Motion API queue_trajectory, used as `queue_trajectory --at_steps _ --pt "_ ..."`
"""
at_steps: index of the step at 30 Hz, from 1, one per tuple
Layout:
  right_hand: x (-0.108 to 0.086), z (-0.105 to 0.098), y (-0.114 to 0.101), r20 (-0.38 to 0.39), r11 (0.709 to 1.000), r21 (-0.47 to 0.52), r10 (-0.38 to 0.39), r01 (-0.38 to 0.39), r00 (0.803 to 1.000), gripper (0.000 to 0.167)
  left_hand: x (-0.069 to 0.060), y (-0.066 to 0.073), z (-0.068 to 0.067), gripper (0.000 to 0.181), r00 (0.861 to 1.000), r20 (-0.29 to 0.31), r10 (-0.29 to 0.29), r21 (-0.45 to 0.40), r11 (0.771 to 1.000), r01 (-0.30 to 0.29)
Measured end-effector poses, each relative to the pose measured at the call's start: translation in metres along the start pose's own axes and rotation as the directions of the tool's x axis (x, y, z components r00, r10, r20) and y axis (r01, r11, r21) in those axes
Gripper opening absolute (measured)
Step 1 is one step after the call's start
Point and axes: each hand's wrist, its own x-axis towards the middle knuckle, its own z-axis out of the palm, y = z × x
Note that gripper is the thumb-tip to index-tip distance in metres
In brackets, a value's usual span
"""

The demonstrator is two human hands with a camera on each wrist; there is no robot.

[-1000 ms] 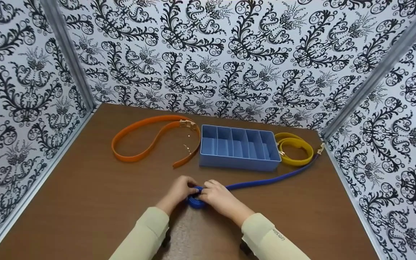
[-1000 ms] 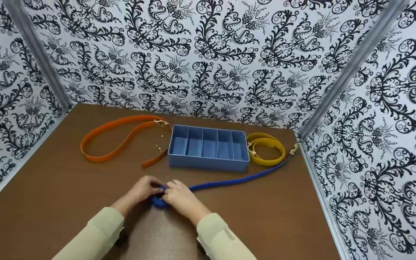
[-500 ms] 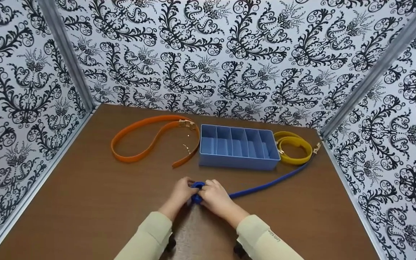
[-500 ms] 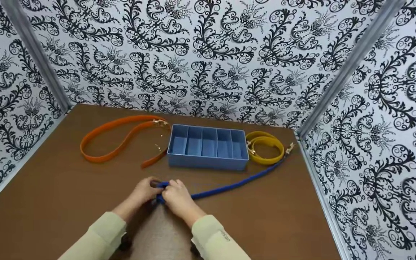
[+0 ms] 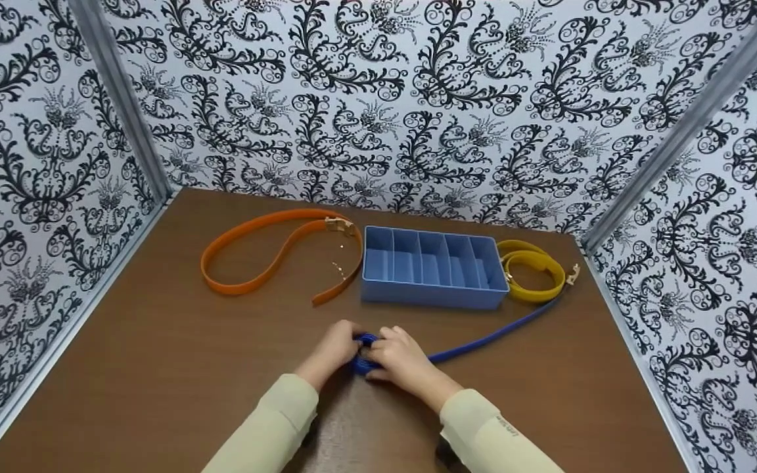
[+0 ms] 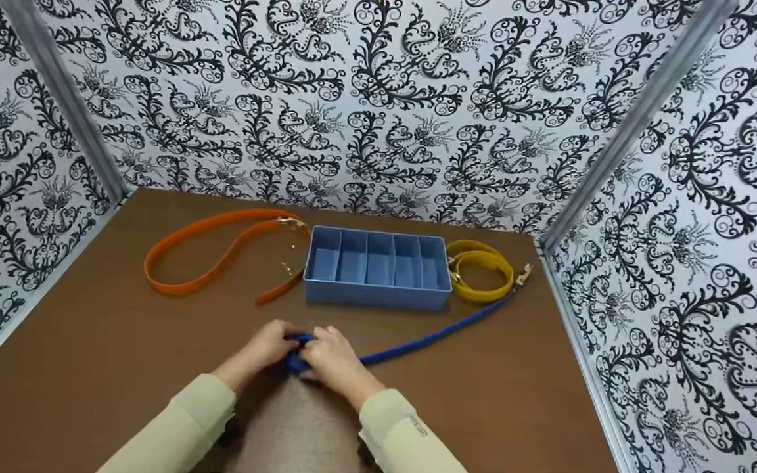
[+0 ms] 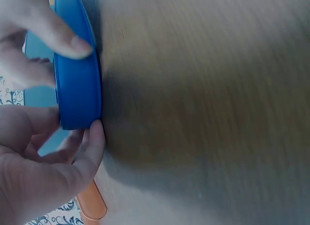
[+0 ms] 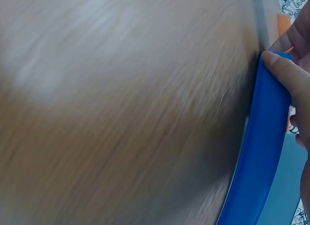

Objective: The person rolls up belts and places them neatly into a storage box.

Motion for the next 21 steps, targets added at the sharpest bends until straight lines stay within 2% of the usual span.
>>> queue_trajectory --at_steps 3,7,12,15,17,21 --pt "-0.008 -0.006 0.006 0.071 0.999 0.031 -0.034 0.032 0.997 0.033 0.001 0.001 -0.001 0.015 0.995 0.04 0.095 0.068 0.993 -0.097" --pt "-0.012 -0.014 0.013 0.163 0.996 0.089 -0.024 0.01 0.986 0.038 0.003 0.003 0.0 0.015 0.978 0.064 0.199 0.139 0.969 -0.206" --pt "-0.008 -0.009 0.015 0.116 0.994 0.103 -0.038 0.026 0.992 0.023 0.003 0.001 0.002 0.014 0.959 0.083 0.271 0.156 0.947 -0.282" --pt "-0.003 -0.006 0.013 0.081 0.993 0.113 -0.042 0.032 0.996 0.021 0.003 -0.004 0.003 0.013 0.955 0.073 0.289 0.12 0.948 -0.296" --pt "0.0 -0.006 0.011 0.075 0.993 0.119 -0.038 0.029 0.996 0.023 0.004 -0.007 0.003 0.014 0.958 0.046 0.283 0.075 0.955 -0.286" --pt "0.006 -0.007 0.008 0.098 0.994 0.111 0.0 -0.011 0.995 0.024 0.005 -0.011 0.005 0.015 0.976 -0.033 0.216 -0.028 0.976 -0.217"
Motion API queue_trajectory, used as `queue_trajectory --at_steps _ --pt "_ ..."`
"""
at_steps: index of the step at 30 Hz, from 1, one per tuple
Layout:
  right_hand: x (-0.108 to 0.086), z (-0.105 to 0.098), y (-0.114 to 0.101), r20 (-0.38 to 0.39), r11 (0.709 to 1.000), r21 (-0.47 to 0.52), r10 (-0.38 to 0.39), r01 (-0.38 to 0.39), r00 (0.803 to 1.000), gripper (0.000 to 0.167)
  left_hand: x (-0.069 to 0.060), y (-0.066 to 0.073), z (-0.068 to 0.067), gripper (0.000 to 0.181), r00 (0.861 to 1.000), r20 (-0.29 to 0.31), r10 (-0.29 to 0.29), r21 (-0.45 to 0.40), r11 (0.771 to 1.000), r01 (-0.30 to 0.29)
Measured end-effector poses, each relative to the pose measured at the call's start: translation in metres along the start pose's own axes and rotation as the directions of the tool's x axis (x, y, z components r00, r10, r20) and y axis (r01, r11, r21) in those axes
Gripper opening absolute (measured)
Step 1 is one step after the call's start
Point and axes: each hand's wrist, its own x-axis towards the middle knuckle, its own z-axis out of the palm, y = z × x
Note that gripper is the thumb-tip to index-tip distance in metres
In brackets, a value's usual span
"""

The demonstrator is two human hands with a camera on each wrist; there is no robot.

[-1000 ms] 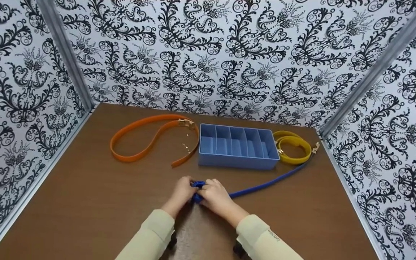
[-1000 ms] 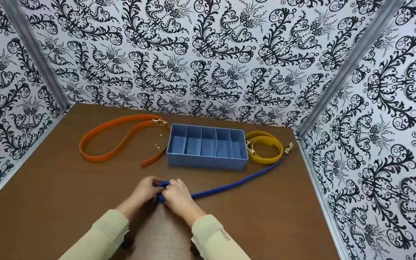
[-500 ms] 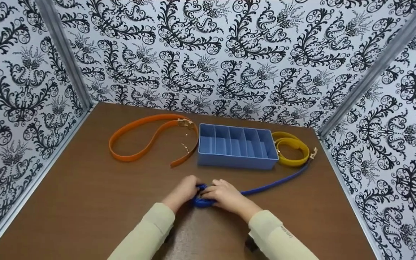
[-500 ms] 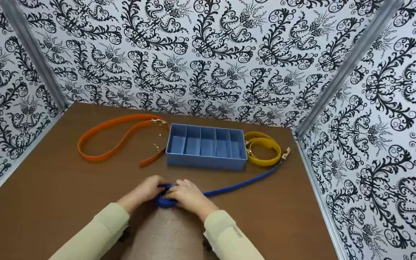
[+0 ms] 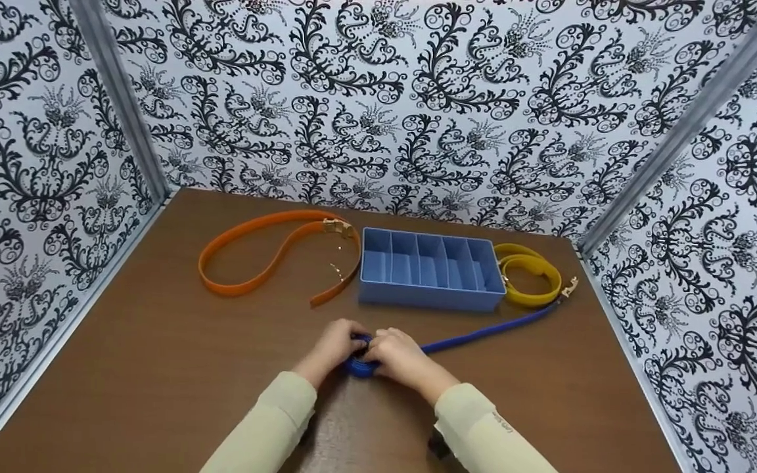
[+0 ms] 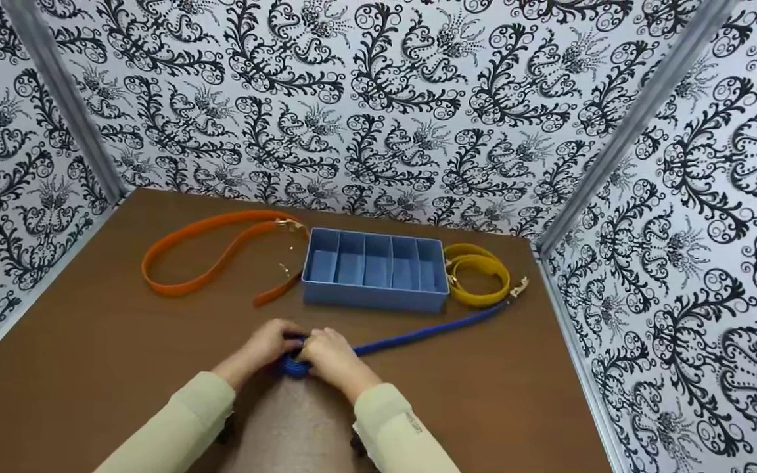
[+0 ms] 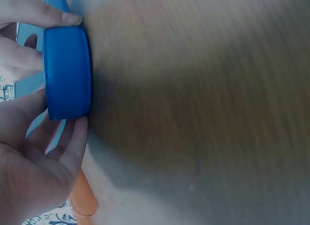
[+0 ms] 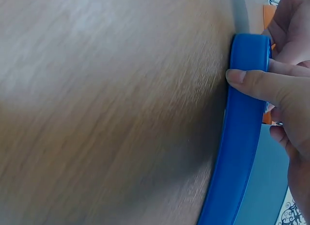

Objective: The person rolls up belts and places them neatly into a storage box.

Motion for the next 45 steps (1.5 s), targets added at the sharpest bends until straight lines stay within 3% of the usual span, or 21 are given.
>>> queue_trajectory --at_steps 3,6,9,12,17,22,25,29,34,40,45 --pt "0.002 0.002 -0.002 0.011 0.998 0.005 0.057 -0.057 0.998 0.021 -0.002 0.001 0.003 0.019 0.996 -0.05 -0.079 -0.056 0.996 0.076" --pt "0.003 0.006 -0.005 0.008 0.993 0.023 0.114 -0.114 0.994 0.016 -0.005 0.007 0.005 0.022 0.977 -0.087 -0.196 -0.079 0.979 0.189" --pt "0.004 0.009 -0.009 -0.006 0.988 0.011 0.151 -0.151 0.988 0.017 -0.007 0.015 0.007 0.02 0.951 -0.117 -0.288 -0.023 0.958 0.287" --pt "0.004 0.011 -0.013 -0.021 0.985 -0.015 0.172 -0.172 0.985 0.021 -0.007 0.021 0.008 0.015 0.94 -0.127 -0.316 0.069 0.943 0.326" --pt "0.0 0.012 -0.015 -0.023 0.984 -0.017 0.18 -0.18 0.983 0.021 -0.004 0.024 0.007 0.016 0.946 -0.095 -0.309 0.098 0.943 0.318" --pt "-0.01 0.012 -0.011 -0.071 0.994 -0.003 0.108 -0.108 0.992 0.024 -0.003 0.024 0.008 0.018 0.96 -0.04 -0.277 0.115 0.953 0.279" --pt "-0.017 0.011 -0.006 -0.111 0.999 0.013 0.045 -0.044 0.993 0.028 -0.002 0.023 0.006 0.015 0.976 -0.022 -0.215 0.15 0.965 0.216" --pt "-0.024 0.006 0.002 -0.108 0.999 -0.001 -0.045 0.045 0.993 0.034 0.0 0.021 0.003 0.016 0.993 0.018 -0.118 0.199 0.974 0.112" --pt "-0.027 0.004 0.014 -0.096 0.992 -0.025 -0.128 0.126 0.987 0.033 0.001 0.019 0.002 0.018 0.998 0.051 -0.046 0.193 0.981 0.035" --pt "-0.024 0.007 0.012 -0.152 0.99 -0.007 -0.142 0.143 0.978 0.022 -0.002 0.017 0.003 0.017 0.998 0.034 -0.047 0.173 0.984 0.04" --pt "-0.019 0.01 0.004 -0.147 0.994 -0.016 -0.107 0.106 0.983 0.022 -0.008 0.01 0.005 0.026 0.999 0.008 -0.05 0.088 0.995 0.05"
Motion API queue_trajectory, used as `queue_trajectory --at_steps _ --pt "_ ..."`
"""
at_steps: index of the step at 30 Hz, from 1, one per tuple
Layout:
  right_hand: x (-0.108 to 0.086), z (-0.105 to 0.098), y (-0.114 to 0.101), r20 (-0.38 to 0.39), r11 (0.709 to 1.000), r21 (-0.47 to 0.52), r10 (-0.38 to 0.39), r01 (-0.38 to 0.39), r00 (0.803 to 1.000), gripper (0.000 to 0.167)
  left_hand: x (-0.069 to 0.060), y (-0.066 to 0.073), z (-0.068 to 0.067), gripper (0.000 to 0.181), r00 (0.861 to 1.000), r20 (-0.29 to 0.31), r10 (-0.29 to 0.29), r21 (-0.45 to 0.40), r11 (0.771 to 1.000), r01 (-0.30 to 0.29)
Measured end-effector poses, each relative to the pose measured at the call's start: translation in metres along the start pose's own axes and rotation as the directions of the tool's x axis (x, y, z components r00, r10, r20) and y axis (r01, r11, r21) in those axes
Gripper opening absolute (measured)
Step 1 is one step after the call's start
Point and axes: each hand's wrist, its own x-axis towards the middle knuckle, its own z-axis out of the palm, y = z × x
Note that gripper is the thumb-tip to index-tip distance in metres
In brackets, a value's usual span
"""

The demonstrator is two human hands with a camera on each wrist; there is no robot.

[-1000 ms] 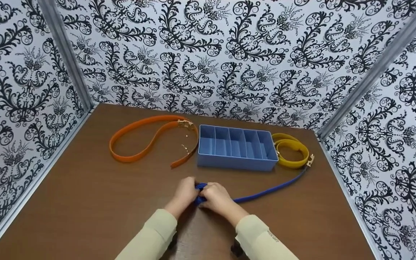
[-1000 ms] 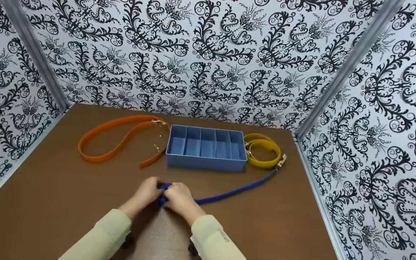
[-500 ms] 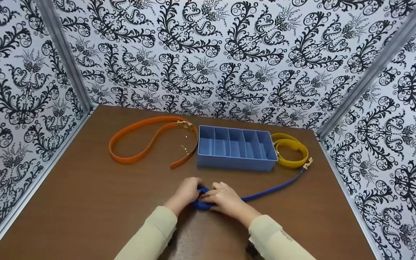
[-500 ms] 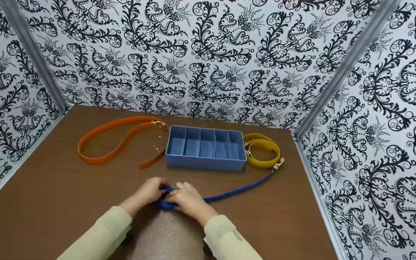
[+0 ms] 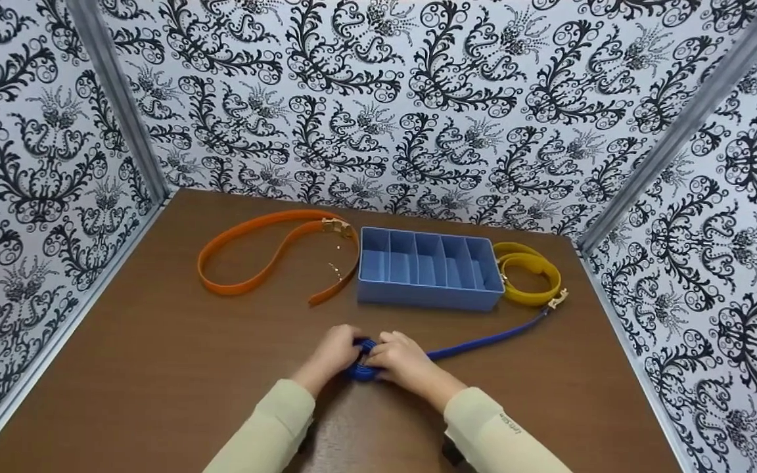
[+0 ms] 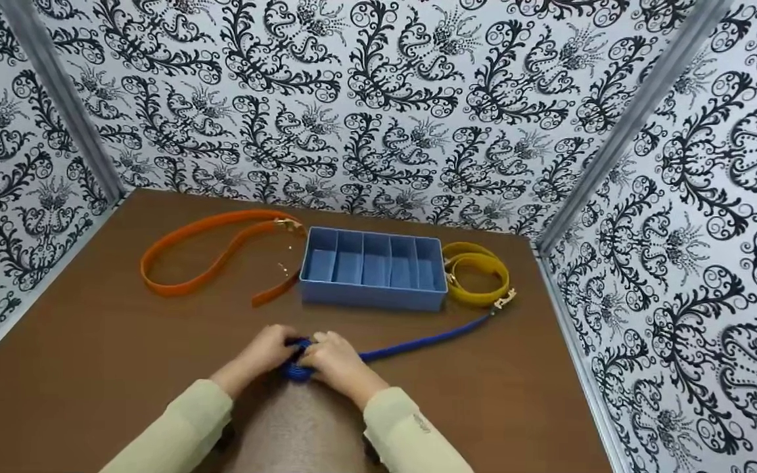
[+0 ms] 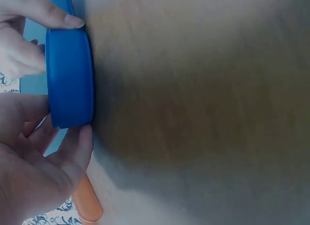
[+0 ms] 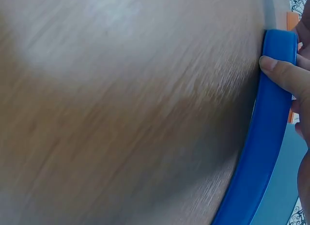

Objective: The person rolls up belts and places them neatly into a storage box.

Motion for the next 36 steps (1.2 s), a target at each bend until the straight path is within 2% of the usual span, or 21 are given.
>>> queue_trajectory --at_steps 3,6,9,11,14,18,23,28,32,36 --pt "0.004 0.003 -0.003 0.015 0.999 -0.003 0.039 -0.039 0.999 0.022 -0.004 -0.002 0.002 0.037 0.999 -0.021 -0.031 -0.079 0.996 0.029" --pt "0.008 0.005 -0.008 0.029 0.995 -0.026 0.097 -0.096 0.995 0.02 -0.006 0.001 0.004 0.041 0.991 -0.058 -0.121 -0.123 0.986 0.113" --pt "0.012 0.008 -0.013 0.024 0.988 -0.052 0.149 -0.147 0.989 0.018 -0.005 0.006 0.005 0.035 0.974 -0.09 -0.206 -0.096 0.976 0.197" --pt "0.014 0.009 -0.015 0.017 0.983 -0.071 0.17 -0.169 0.985 0.018 -0.003 0.008 0.006 0.028 0.97 -0.096 -0.224 -0.057 0.974 0.219" --pt "0.014 0.01 -0.016 0.002 0.982 -0.075 0.176 -0.175 0.984 0.02 -0.001 0.009 0.006 0.024 0.976 -0.074 -0.205 -0.001 0.979 0.206" --pt "0.01 0.009 -0.012 -0.006 0.986 -0.069 0.149 -0.149 0.989 0.023 0.002 0.008 0.005 0.025 0.988 -0.039 -0.152 0.02 0.988 0.153" --pt "0.002 0.005 -0.005 0.009 0.995 -0.068 0.08 -0.079 0.997 0.033 0.003 0.007 0.005 0.027 0.998 0.012 -0.058 0.023 0.998 0.057" --pt "-0.005 -0.001 0.004 0.051 0.999 -0.043 -0.019 0.022 0.999 0.037 0.003 0.006 -0.001 0.031 0.997 0.08 -0.006 -0.004 1.0 0.007" --pt "-0.007 -0.006 0.01 0.084 0.999 0.008 -0.038 0.037 0.996 0.04 0.004 0.004 -0.004 0.035 0.992 0.127 0.016 -0.024 1.0 -0.013" --pt "-0.005 -0.007 0.011 0.072 0.999 0.015 -0.036 0.035 0.997 0.032 0.005 0.003 -0.005 0.035 0.99 0.136 0.047 -0.016 0.999 -0.045"
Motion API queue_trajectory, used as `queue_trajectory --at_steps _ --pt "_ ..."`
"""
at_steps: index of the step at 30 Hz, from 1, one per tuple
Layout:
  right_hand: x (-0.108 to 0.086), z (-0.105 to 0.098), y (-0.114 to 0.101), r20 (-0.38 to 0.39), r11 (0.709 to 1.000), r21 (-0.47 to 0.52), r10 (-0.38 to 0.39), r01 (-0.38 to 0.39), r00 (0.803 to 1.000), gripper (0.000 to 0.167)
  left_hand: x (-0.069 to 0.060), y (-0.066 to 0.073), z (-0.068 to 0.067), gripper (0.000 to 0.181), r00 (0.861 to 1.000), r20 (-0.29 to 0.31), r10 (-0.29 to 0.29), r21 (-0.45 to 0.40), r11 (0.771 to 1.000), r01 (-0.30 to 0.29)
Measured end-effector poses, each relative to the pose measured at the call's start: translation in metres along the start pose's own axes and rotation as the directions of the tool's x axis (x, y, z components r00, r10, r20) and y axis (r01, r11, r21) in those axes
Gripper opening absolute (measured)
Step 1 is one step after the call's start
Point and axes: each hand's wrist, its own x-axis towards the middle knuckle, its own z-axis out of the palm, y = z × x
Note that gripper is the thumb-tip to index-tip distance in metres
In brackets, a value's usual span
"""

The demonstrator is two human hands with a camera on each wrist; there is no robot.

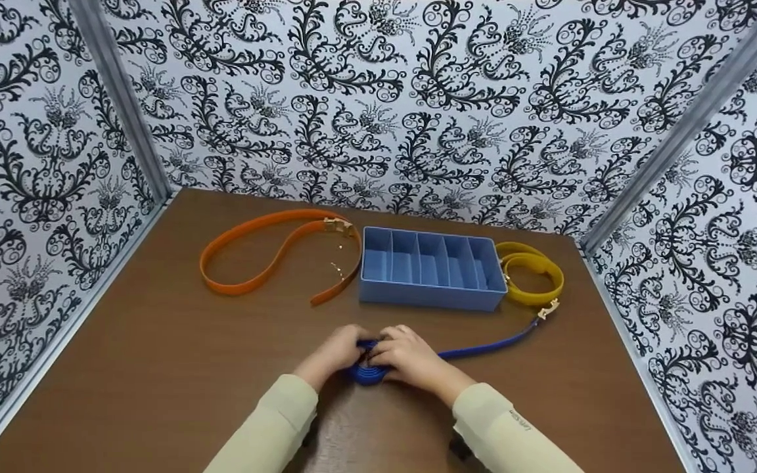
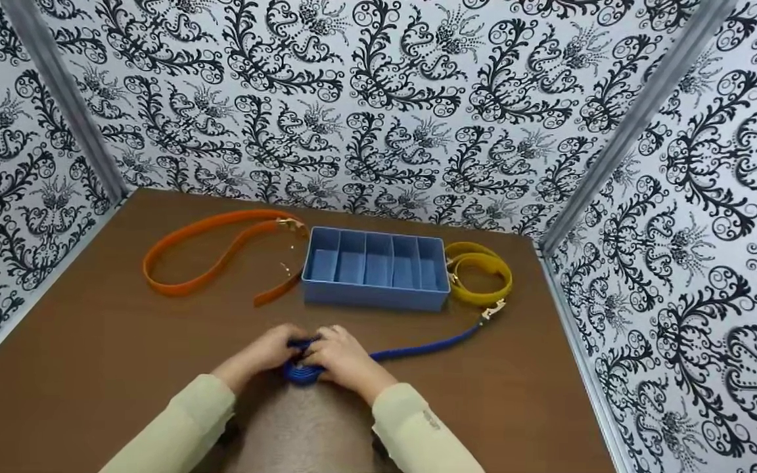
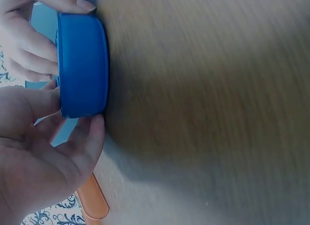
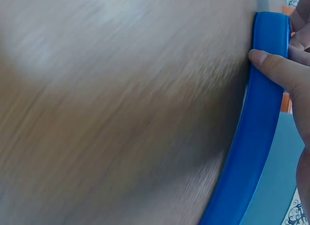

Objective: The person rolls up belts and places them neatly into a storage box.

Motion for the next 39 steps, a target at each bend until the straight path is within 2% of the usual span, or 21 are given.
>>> queue_trajectory --at_steps 5,8,10,13,15,18,20,23,26,32,35,39 --pt "0.005 0.002 -0.005 -0.029 0.999 0.021 0.048 -0.048 0.998 0.027 0.002 0.001 0.004 0.031 1.0 -0.021 0.024 -0.003 1.0 -0.024" --pt "0.009 0.005 -0.01 -0.021 0.994 0.034 0.107 -0.107 0.994 0.027 0.002 -0.001 0.008 0.029 0.997 -0.07 0.037 -0.024 0.999 -0.039" --pt "0.011 0.008 -0.014 -0.015 0.989 0.032 0.147 -0.146 0.989 0.026 0.001 -0.002 0.012 0.03 0.992 -0.122 0.021 -0.072 0.997 -0.03" --pt "0.015 0.012 -0.02 -0.022 0.98 0.018 0.2 -0.2 0.98 0.026 -0.003 -0.003 0.016 0.033 0.978 -0.2 -0.053 -0.167 0.986 0.019" --pt "0.017 0.013 -0.024 -0.03 0.971 0.026 0.24 -0.239 0.97 0.026 -0.006 0.0 0.017 0.036 0.962 -0.235 -0.137 -0.234 0.969 0.081" --pt "0.018 0.014 -0.028 -0.037 0.953 0.049 0.3 -0.298 0.953 0.027 -0.009 0.005 0.016 0.036 0.933 -0.249 -0.262 -0.287 0.939 0.187" --pt "0.018 0.013 -0.03 -0.04 0.944 0.06 0.326 -0.323 0.945 0.025 -0.01 0.009 0.016 0.033 0.921 -0.244 -0.304 -0.271 0.933 0.236" --pt "0.017 0.013 -0.03 -0.053 0.941 0.053 0.338 -0.335 0.94 0.024 -0.008 0.01 0.016 0.027 0.931 -0.237 -0.278 -0.199 0.952 0.234" --pt "0.015 0.013 -0.029 -0.066 0.947 0.033 0.322 -0.321 0.944 0.025 -0.006 0.008 0.016 0.026 0.951 -0.227 -0.209 -0.151 0.972 0.177" --pt "0.008 0.012 -0.023 -0.079 0.978 -0.036 0.201 -0.204 0.976 0.034 -0.003 0.003 0.016 0.028 0.972 -0.194 -0.135 -0.163 0.981 0.104" --pt "0.004 0.008 -0.018 -0.04 0.99 -0.029 0.139 -0.14 0.989 0.038 -0.003 0.002 0.013 0.028 0.98 -0.174 -0.096 -0.162 0.985 0.068" --pt "0.0 -0.001 -0.011 0.029 0.996 0.026 0.088 -0.089 0.996 0.038 -0.004 -0.001 0.008 0.028 0.987 -0.148 -0.065 -0.163 0.986 0.041"
